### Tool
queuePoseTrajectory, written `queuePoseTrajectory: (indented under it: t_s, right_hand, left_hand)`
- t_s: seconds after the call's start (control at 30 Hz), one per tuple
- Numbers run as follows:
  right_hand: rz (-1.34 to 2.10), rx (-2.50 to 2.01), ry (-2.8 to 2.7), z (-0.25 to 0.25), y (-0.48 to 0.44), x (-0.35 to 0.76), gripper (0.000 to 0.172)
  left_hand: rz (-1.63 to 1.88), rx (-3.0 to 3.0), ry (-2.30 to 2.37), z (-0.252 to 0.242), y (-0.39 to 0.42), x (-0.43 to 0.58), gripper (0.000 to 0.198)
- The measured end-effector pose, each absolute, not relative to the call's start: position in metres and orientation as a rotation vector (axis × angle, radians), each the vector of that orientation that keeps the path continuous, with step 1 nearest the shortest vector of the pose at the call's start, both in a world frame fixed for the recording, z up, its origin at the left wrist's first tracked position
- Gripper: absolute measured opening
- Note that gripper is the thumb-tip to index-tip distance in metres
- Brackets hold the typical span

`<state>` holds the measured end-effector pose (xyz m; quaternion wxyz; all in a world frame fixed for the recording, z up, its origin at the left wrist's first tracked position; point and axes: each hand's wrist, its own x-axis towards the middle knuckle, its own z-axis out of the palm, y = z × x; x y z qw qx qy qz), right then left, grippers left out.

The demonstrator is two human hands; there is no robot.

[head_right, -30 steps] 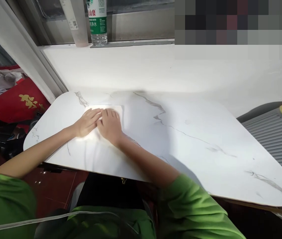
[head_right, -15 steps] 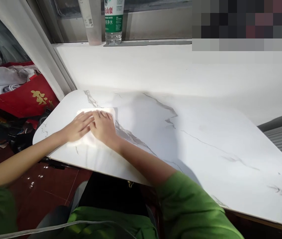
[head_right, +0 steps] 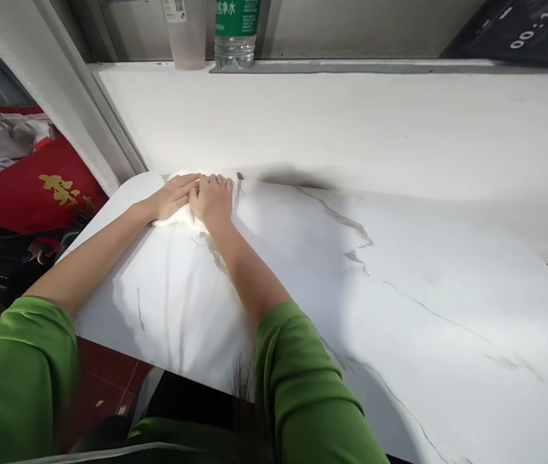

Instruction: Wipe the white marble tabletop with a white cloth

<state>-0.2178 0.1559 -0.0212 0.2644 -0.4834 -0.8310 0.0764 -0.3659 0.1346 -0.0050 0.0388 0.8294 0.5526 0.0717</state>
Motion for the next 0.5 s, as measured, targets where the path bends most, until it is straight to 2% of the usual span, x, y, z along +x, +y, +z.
queuePoseTrajectory:
  t_s: [0.2,0.5]
  right_hand:
    - [0.217,-1.220,-2.299,-0.019,0.108,-0.215,0.040]
    - [0.379,-0.960,-2.420,-0.005,-0.035,-0.245,0.046]
  left_hand:
    - [0.202,2.506,1.735,-0.003,0.077,-0.367,0.055]
    - [0.290,2.529,1.754,0.002,-0.090,-0.415,0.054]
